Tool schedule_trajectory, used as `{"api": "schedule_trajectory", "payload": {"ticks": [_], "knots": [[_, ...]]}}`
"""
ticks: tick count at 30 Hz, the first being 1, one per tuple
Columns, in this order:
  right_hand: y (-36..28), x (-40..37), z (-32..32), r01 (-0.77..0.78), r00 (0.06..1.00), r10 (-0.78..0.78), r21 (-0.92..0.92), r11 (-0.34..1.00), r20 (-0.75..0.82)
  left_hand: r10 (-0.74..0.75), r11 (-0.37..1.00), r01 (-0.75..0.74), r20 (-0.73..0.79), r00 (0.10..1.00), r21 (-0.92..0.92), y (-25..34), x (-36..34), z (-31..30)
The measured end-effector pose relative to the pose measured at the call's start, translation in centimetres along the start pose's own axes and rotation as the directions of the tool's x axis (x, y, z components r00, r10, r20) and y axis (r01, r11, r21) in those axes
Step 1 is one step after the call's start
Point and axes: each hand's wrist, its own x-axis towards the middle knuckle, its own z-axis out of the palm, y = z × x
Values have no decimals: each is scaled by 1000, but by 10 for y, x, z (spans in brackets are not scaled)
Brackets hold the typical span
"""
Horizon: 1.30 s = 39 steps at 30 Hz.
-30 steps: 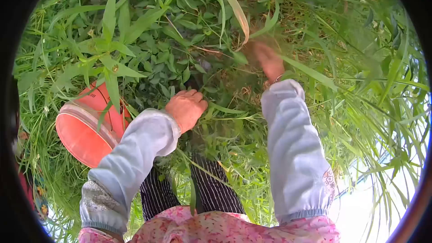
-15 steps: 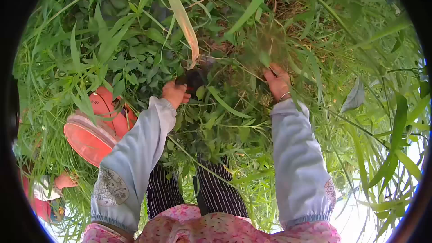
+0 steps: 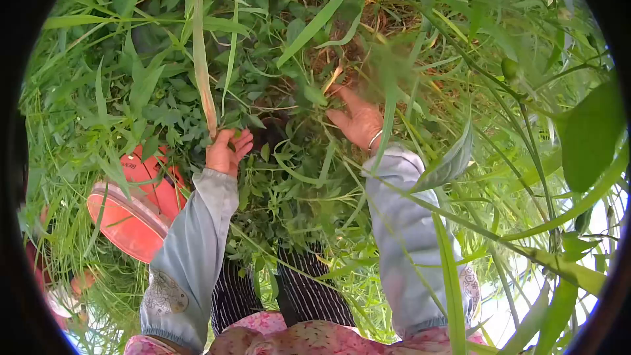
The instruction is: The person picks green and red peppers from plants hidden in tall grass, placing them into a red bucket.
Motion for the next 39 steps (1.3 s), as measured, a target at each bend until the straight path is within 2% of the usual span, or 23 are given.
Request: {"api": "schedule_trajectory", "payload": {"ticks": [1, 4, 5, 8, 9, 10, 12, 13, 16, 19, 20, 22, 23, 25, 26, 27, 28, 30, 33, 34, 36, 37, 39], "knots": [[-7, 7, 0, 51, 997, -44, -122, 991, 55, -29, 999, 29, 6, 1000, -33, 1, -10, -3], [-25, 23, 18, 156, 984, -129, -233, 960, 126, -115, 978, 122, 52, 992, -168, 4, -36, -3], [-46, 24, 22, 118, 977, -85, -166, 979, 196, -174, 968, 189, 101, 980, -165, 3, -44, -6], [-49, 39, 53, 148, 960, -145, 4, 989, 239, -204, 956, 226, 128, 971, -190, -5, -59, -15], [-39, 47, 65, 115, 959, -137, 102, 988, 246, -111, 981, 139, 199, 974, -133, -3, -68, -16], [-29, 54, 78, 80, 959, -129, 197, 977, 254, -134, 980, 163, 233, 963, -112, -2, -72, -13], [-47, 44, 67, -42, 930, -63, 277, 960, 362, -199, 973, 225, 296, 934, -56, 5, -90, -4], [-48, 38, 65, -104, 945, -71, 499, 860, 319, -205, 973, 231, 380, 902, -23, 7, -91, -3], [-26, 26, 49, -279, 936, 9, 726, 628, 352, -56, 998, 40, 373, 926, 51, 7, -91, 7], [-36, -5, 32, -211, 944, 31, 530, 821, 327, 128, 955, -224, 415, 901, 193, 17, -76, 28], [-29, -13, 27, -254, 927, 11, 604, 755, 376, 192, 916, -323, 449, 873, 236, 19, -70, 36], [-10, -26, 25, -344, 885, -53, 726, 596, 463, 342, 861, -463, 438, 832, 208, 19, -64, 66], [-16, -36, 25, -207, 885, -198, 737, 644, 422, 369, 825, -520, 488, 791, 220, 19, -61, 70], [-17, -44, 23, -276, 864, -143, 692, 667, 483, 361, 741, -625, 639, 679, 246, 21, -54, 75], [-18, -47, 24, -307, 862, -84, 645, 700, 500, 316, 692, -675, 732, 603, 257, 26, -57, 77], [-18, -49, 24, -339, 856, -24, 597, 727, 516, 225, 664, -680, 784, 578, 311, 29, -65, 72], [-19, -52, 23, -290, 860, -31, 537, 792, 510, 190, 562, -736, 808, 558, 376, 33, -73, 66], [-30, -58, 21, -180, 866, -50, 404, 897, 498, 245, 333, -857, 841, 483, 395, 36, -87, 51], [-38, -57, 20, -32, 858, -82, 212, 977, 507, 175, -36, -808, 800, 574, 588, 41, -108, 32], [-40, -57, 20, 14, 853, -89, 148, 989, 515, 131, -80, -771, 773, 620, 632, 39, -112, 27], [-39, -56, 22, -69, 838, -96, 278, 958, 537, 55, -175, -692, 709, 703, 700, 32, -120, 17], [-38, -57, 22, -112, 831, -98, 338, 934, 547, 95, -124, -686, 697, 711, 717, 5, -106, 1], [-50, -58, 12, 18, 846, -22, 14, 1000, 532, 28, -69, -633, 636, 771, 771, 30, -122, 4]]}}
